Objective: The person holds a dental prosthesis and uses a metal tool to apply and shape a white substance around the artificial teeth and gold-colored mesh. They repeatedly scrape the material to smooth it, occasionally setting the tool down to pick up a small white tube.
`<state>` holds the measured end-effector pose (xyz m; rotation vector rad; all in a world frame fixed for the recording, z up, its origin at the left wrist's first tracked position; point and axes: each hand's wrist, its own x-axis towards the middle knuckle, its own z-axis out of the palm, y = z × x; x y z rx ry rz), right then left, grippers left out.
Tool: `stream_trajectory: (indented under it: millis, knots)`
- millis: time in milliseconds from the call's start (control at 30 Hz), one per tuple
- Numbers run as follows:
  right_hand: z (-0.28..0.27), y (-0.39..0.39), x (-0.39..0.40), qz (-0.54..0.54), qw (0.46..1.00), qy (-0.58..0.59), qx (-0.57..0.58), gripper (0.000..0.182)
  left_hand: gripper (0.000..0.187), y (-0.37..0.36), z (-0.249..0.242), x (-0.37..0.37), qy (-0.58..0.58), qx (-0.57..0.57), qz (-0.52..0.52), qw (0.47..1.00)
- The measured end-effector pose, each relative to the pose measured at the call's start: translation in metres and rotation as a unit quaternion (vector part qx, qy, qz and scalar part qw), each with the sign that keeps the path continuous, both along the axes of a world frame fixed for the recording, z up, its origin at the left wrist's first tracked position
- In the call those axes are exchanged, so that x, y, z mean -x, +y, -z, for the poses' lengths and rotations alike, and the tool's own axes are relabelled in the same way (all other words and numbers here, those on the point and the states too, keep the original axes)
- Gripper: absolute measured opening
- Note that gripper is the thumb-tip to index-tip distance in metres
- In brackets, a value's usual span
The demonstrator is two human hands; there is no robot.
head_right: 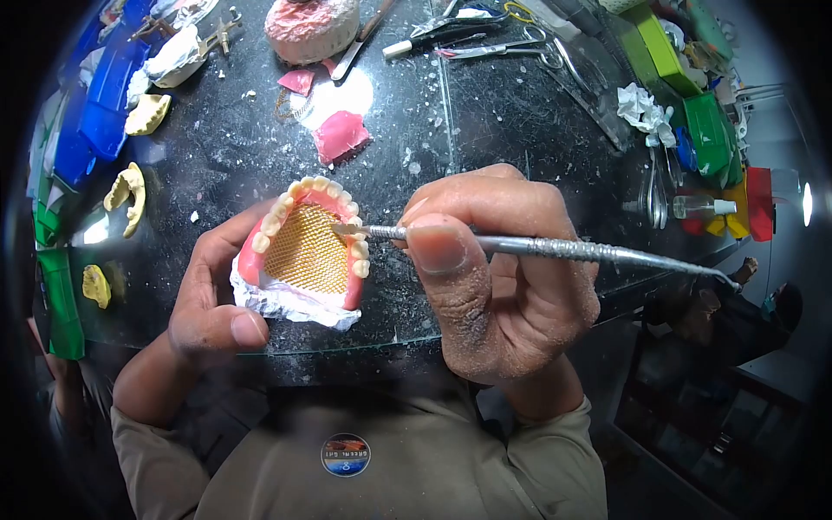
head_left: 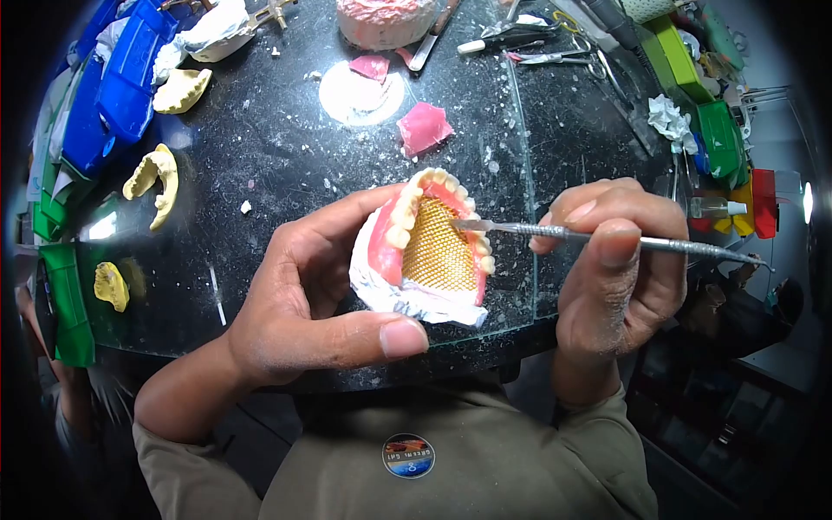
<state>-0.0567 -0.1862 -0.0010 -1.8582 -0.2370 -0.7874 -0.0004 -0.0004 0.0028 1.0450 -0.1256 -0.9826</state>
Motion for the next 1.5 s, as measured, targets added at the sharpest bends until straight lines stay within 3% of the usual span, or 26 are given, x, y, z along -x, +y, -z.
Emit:
stream_trajectory:
  millis: [433,467,633,733,933,1500]
  knots:
    - [-0.009,-0.013,0.007,0.017,0.999,-0.043,-0.008,0.029,0.090,0.001,0.001,0.002,0.006,0.005,-0.011,1.000]
    - [-0.010,-0.018,0.010,0.025,0.997,-0.057,-0.049,0.029,0.090,0.001,0.001,0.001,0.005,0.004,-0.009,1.000]
    - [0.001,-0.058,0.039,0.151,0.987,-0.050,-0.039,0.023,0.093,0.002,0.002,0.000,0.001,-0.001,-0.004,1.000]
    - [0.018,-0.081,0.066,0.250,0.966,-0.004,-0.072,0.020,0.079,0.007,0.012,0.001,-0.002,0.067,-0.012,0.998]
    - [0.045,-0.097,0.099,0.333,0.940,0.017,-0.076,0.016,0.092,0.002,0.012,0.008,-0.038,0.011,-0.069,0.997]
    - [0.049,-0.095,0.097,0.356,0.934,0.026,-0.022,0.014,0.097,0.002,0.013,0.011,-0.083,-0.037,-0.076,0.993]
